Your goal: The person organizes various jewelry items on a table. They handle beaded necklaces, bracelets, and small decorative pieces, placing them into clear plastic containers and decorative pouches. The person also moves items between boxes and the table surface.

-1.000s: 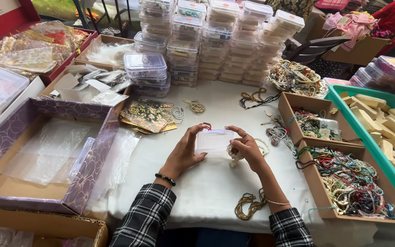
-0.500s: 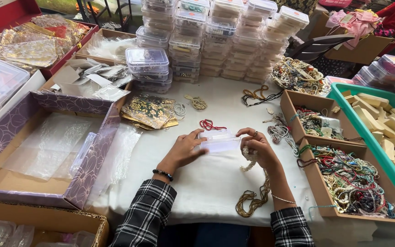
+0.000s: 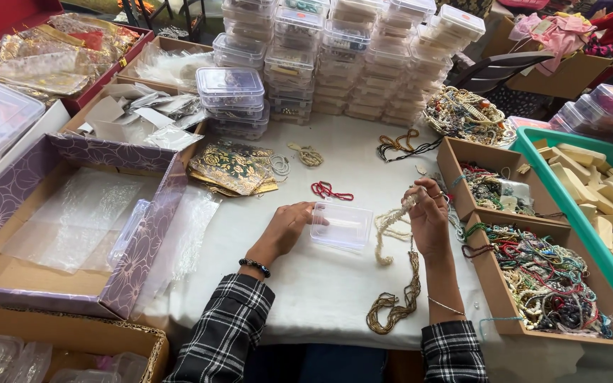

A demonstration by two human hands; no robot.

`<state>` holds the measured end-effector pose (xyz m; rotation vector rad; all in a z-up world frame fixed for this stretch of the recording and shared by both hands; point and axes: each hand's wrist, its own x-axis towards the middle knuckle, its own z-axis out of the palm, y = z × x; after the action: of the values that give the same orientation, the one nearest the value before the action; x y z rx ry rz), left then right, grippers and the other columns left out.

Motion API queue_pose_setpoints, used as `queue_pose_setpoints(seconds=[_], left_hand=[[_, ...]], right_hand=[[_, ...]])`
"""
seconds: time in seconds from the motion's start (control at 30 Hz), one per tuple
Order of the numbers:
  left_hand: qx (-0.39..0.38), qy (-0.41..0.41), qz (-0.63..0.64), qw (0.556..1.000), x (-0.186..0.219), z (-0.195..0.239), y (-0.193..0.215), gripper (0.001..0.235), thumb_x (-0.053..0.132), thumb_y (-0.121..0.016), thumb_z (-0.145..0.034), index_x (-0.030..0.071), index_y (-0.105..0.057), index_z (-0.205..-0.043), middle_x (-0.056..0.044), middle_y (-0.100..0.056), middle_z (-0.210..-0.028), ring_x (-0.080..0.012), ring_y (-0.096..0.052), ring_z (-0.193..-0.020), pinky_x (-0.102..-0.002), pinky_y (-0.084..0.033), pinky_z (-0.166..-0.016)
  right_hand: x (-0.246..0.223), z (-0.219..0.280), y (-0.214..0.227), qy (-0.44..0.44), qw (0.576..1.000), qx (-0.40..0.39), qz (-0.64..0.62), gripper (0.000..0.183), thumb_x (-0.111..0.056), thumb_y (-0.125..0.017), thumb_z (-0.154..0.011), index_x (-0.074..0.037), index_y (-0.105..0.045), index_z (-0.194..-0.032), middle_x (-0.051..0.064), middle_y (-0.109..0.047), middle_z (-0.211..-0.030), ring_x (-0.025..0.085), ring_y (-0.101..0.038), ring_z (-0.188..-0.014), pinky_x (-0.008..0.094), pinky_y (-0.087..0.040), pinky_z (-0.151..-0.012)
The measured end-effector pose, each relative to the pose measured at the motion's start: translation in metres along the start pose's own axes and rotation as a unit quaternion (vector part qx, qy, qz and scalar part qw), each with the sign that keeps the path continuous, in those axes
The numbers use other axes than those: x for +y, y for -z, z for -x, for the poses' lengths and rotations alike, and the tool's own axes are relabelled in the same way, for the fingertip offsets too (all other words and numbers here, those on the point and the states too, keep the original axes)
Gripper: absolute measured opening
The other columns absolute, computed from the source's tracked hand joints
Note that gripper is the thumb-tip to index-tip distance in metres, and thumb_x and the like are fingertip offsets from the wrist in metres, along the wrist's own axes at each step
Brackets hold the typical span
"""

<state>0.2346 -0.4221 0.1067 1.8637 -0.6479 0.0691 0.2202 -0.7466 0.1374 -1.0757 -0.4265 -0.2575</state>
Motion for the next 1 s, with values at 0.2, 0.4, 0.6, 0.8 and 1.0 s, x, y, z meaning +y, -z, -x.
queue_pose_setpoints(seconds=[0.2,0.4,0.6,0.8,1.0], left_hand=[[-0.035,-0.026,-0.124,0.991,-0.005,-0.002,-0.001,0.056,0.027,-0.027,-0.099,0.019,-0.082,-0.102,-0.007,-0.067,-0.136,-0.0252,-0.061,-0.125,-0.042,-0.04,-0.11],[-0.049,-0.01,-0.166,0.985,-0.013,-0.005,-0.006,0.045,0.034,-0.039,-0.101,0.028,-0.084,-0.1,-0.003,-0.068,-0.135,-0.0206,-0.06,-0.127,-0.041,-0.041,-0.111],[-0.06,-0.003,-0.186,0.981,-0.006,-0.001,-0.005,0.039,0.057,-0.064,-0.086,0.032,-0.082,-0.109,0.003,-0.07,-0.134,-0.0179,-0.054,-0.135,-0.045,-0.036,-0.114],[-0.091,-0.012,-0.243,0.966,-0.005,0.004,-0.009,0.083,0.073,-0.08,-0.061,0.028,-0.07,-0.13,-0.002,-0.058,-0.145,-0.0254,-0.04,-0.145,-0.051,-0.027,-0.116],[-0.079,-0.032,-0.248,0.965,-0.015,0.006,-0.013,0.087,0.072,-0.078,-0.067,0.025,-0.064,-0.139,-0.006,-0.057,-0.146,-0.0268,-0.042,-0.143,-0.051,-0.025,-0.116]], right_hand=[[-0.003,0.001,-0.012,-0.006,0.999,0.041,0.022,0.024,-0.018,-0.062,-0.108,-0.011,-0.06,-0.131,-0.001,-0.068,-0.098,0.008,-0.06,-0.086,0.025,-0.047,-0.077],[-0.005,0.001,-0.015,-0.013,0.998,0.056,0.03,0.028,-0.018,-0.061,-0.106,-0.011,-0.059,-0.133,-0.001,-0.068,-0.095,0.007,-0.06,-0.08,0.024,-0.048,-0.068],[-0.004,0.001,-0.011,-0.009,0.999,0.043,0.003,0.029,-0.017,-0.062,-0.107,-0.009,-0.06,-0.135,0.0,-0.069,-0.096,0.006,-0.059,-0.077,0.024,-0.045,-0.065],[-0.006,0.002,-0.012,0.012,0.999,0.032,-0.002,0.028,-0.015,-0.063,-0.108,-0.01,-0.059,-0.135,0.006,-0.072,-0.101,0.014,-0.071,-0.09,0.026,-0.053,-0.076],[-0.008,-0.003,-0.011,0.053,0.99,0.021,-0.127,0.028,-0.008,-0.063,-0.107,-0.01,-0.059,-0.134,0.01,-0.075,-0.114,0.02,-0.074,-0.105,0.026,-0.059,-0.08]])
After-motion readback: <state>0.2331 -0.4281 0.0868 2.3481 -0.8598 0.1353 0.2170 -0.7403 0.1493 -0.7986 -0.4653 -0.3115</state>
